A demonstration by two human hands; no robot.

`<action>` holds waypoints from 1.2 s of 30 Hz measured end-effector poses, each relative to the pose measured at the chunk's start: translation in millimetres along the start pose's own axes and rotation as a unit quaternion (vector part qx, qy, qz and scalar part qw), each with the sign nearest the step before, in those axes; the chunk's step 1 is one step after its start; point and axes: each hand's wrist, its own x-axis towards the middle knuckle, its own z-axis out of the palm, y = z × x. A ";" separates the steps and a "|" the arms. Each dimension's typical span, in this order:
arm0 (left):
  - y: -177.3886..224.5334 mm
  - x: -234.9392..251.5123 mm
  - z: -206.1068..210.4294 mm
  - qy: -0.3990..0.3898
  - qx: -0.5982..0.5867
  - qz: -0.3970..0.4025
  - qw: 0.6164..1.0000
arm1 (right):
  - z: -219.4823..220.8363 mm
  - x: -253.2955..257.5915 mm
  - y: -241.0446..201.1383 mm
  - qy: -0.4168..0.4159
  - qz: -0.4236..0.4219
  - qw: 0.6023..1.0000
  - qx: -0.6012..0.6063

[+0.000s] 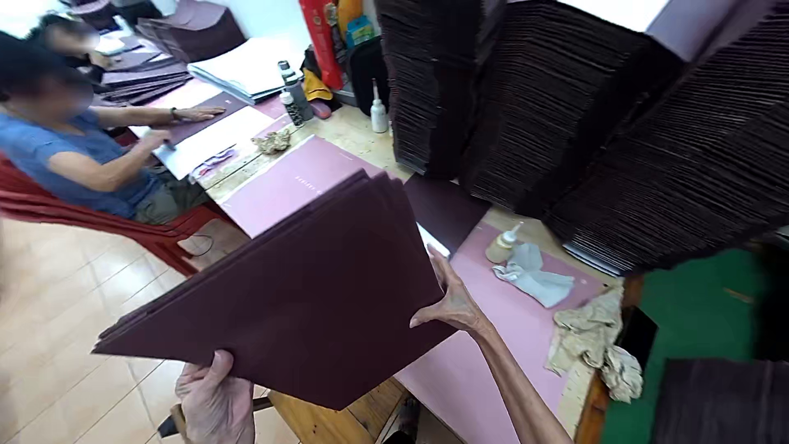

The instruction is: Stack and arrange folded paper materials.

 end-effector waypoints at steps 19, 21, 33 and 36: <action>-73.3 -63.8 59.3 -0.185 0.183 -0.097 0.961 | -52.9 -114.0 69.6 0.211 -0.021 0.977 -0.030; -80.8 -60.8 66.5 -0.166 0.134 -0.068 0.974 | -47.9 -110.3 67.3 0.232 -0.043 0.969 -0.068; -80.3 -29.6 39.4 0.074 -0.097 -0.379 0.917 | -103.3 -154.0 -81.9 0.265 -0.094 0.959 -0.044; -97.5 -53.4 27.7 0.060 -0.203 -0.368 0.905 | -75.5 -162.7 -59.4 0.274 -0.056 0.960 0.009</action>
